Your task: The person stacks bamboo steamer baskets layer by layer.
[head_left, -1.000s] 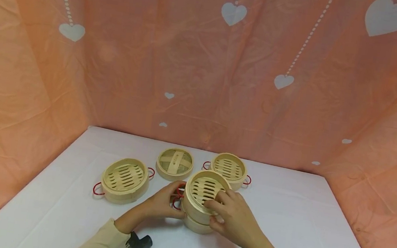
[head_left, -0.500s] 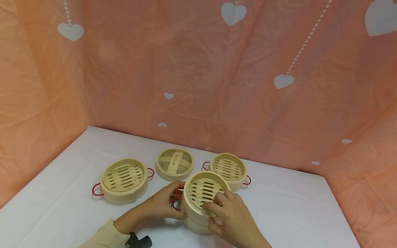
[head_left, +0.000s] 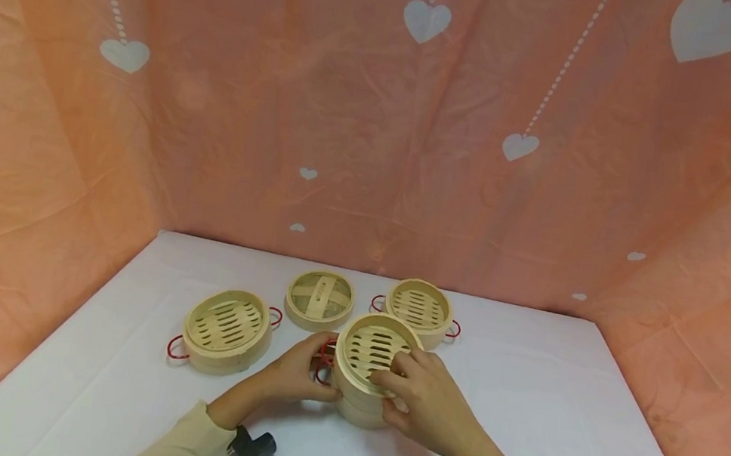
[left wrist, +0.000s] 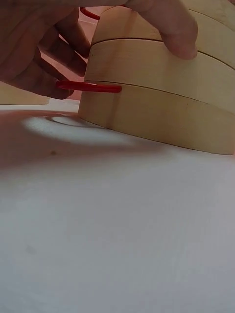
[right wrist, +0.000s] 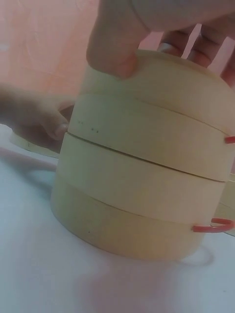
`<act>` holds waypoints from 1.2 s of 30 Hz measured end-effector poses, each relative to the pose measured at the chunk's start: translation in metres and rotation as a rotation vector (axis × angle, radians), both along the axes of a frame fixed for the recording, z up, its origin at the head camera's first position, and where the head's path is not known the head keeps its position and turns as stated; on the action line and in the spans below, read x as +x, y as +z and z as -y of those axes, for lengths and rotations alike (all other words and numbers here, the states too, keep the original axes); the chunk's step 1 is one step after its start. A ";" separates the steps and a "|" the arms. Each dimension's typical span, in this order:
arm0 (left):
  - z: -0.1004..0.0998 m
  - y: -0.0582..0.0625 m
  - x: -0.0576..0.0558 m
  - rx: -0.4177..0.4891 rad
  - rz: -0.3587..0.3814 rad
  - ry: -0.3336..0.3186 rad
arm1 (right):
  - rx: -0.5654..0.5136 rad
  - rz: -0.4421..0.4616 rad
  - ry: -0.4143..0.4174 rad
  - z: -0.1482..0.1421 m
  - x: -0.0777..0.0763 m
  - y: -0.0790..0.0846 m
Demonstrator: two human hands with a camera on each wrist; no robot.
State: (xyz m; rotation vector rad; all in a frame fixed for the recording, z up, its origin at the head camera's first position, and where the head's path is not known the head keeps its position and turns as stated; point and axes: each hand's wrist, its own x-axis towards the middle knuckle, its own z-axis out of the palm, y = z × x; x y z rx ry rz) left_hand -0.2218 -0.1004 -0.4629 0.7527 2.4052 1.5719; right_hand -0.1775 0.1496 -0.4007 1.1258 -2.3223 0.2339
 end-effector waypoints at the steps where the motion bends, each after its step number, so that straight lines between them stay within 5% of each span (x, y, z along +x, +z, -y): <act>1: 0.000 0.000 0.000 -0.006 -0.009 0.001 | 0.002 0.002 -0.001 0.000 0.000 0.000; 10: 0.003 0.003 -0.001 0.034 -0.072 -0.040 | -0.112 -0.005 0.045 -0.010 -0.003 0.020; 20: 0.004 0.019 -0.004 0.130 -0.162 -0.054 | -0.192 0.018 0.004 -0.050 -0.031 0.043; 27: 0.002 0.021 -0.005 0.170 -0.166 -0.069 | -0.198 0.078 -0.075 -0.065 -0.058 0.032; 36: -0.002 0.025 -0.006 0.207 -0.150 -0.092 | -0.213 0.270 -0.164 -0.072 -0.092 0.005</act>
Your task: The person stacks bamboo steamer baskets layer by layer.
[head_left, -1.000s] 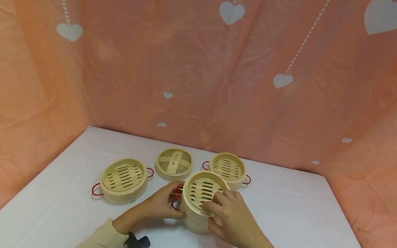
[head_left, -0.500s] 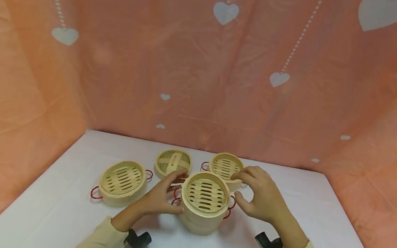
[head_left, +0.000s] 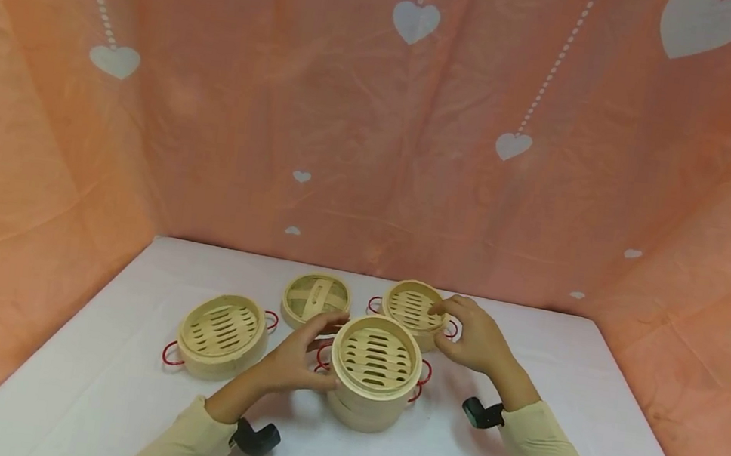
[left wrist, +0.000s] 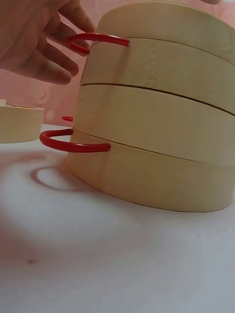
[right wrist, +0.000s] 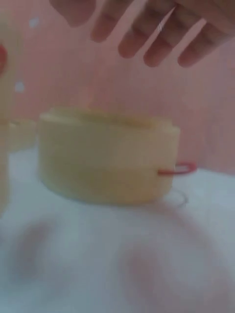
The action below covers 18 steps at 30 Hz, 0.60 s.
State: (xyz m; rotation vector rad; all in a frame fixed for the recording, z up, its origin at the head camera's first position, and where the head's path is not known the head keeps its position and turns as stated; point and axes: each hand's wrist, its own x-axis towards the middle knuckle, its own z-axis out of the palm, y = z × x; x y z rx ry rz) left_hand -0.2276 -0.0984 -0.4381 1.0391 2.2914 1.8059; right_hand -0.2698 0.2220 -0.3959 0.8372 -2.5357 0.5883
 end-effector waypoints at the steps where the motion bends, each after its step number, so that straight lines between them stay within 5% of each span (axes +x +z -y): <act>1: 0.000 0.001 0.000 -0.003 -0.001 0.001 | -0.006 0.028 0.003 0.001 -0.003 -0.003; 9: -0.001 0.001 0.000 -0.041 -0.015 0.008 | 0.005 0.200 -0.029 0.006 -0.016 -0.018; 18: -0.005 0.000 -0.002 -0.040 -0.009 -0.004 | -0.008 0.244 -0.002 0.013 -0.023 -0.027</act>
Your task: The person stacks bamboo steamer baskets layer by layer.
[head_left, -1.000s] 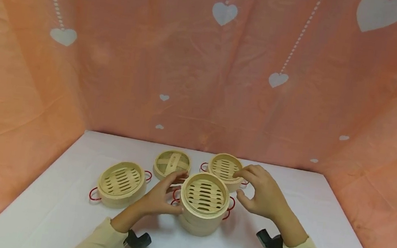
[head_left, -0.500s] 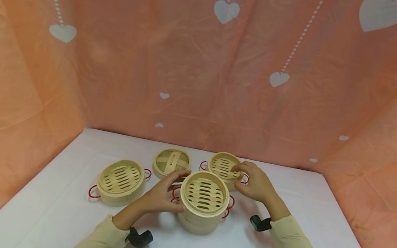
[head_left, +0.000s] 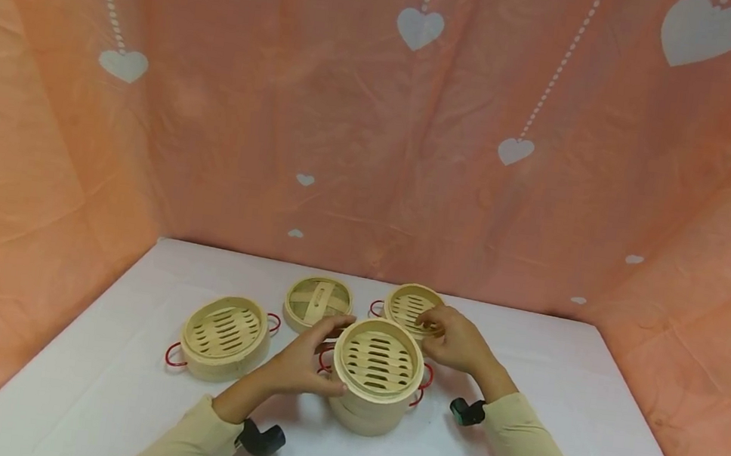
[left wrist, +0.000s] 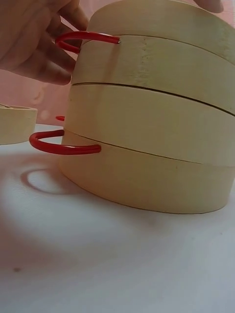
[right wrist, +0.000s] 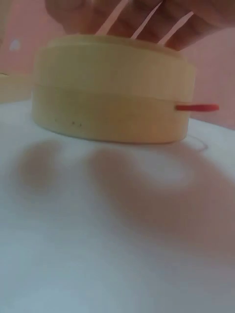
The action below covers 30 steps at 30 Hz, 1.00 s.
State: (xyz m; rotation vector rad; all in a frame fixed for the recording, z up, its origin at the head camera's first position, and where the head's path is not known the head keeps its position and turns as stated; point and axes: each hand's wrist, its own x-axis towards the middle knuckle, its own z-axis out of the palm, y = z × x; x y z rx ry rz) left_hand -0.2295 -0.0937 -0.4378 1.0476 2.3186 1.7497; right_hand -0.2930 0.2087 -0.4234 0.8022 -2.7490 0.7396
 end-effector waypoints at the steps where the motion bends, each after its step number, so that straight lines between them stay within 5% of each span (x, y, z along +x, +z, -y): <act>1: 0.000 0.001 0.000 0.000 0.004 -0.001 | 0.010 -0.011 0.005 0.000 -0.001 -0.001; 11: -0.003 0.001 0.000 -0.002 0.029 -0.004 | 0.049 -0.147 0.090 0.004 -0.008 -0.007; 30: -0.003 0.002 0.002 -0.008 0.046 0.000 | 0.152 -0.291 0.058 0.007 -0.005 -0.009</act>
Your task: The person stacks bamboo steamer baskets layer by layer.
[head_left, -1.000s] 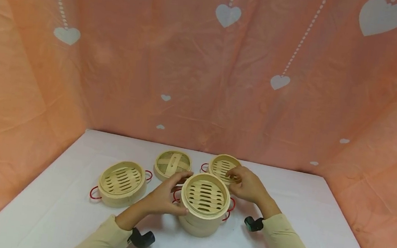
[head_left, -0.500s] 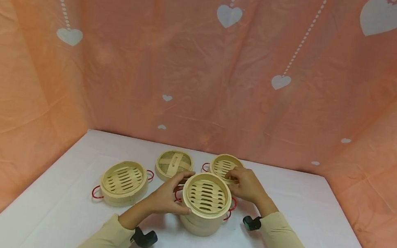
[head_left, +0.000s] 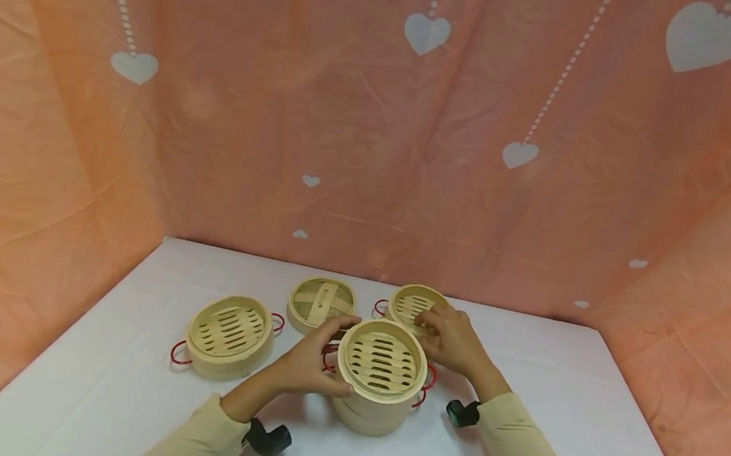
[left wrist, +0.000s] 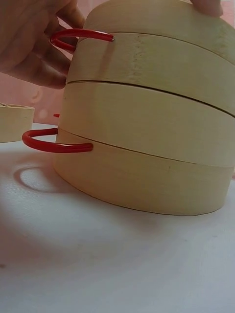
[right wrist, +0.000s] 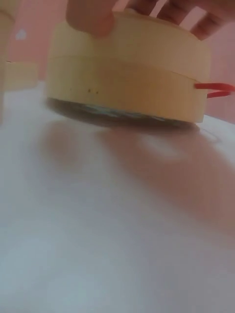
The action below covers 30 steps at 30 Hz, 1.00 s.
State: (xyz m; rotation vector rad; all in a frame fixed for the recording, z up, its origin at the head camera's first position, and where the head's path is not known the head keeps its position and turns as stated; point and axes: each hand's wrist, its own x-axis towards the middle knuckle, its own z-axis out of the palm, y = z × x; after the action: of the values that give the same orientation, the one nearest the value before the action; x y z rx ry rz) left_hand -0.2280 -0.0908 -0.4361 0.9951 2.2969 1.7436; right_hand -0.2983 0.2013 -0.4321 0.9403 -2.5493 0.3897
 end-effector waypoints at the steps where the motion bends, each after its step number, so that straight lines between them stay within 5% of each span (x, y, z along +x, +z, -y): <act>1: 0.000 0.000 0.000 0.008 0.010 -0.004 | 0.002 -0.020 0.003 0.000 0.000 0.001; 30: 0.000 -0.006 -0.004 0.011 -0.007 0.017 | -0.075 -0.144 -0.047 -0.005 0.020 0.055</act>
State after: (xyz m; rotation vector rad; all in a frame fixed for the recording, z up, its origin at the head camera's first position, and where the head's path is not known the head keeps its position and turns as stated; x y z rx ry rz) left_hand -0.2316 -0.0912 -0.4425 0.9877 2.3091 1.7640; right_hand -0.2788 0.2067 -0.3772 0.8482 -2.4047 0.3865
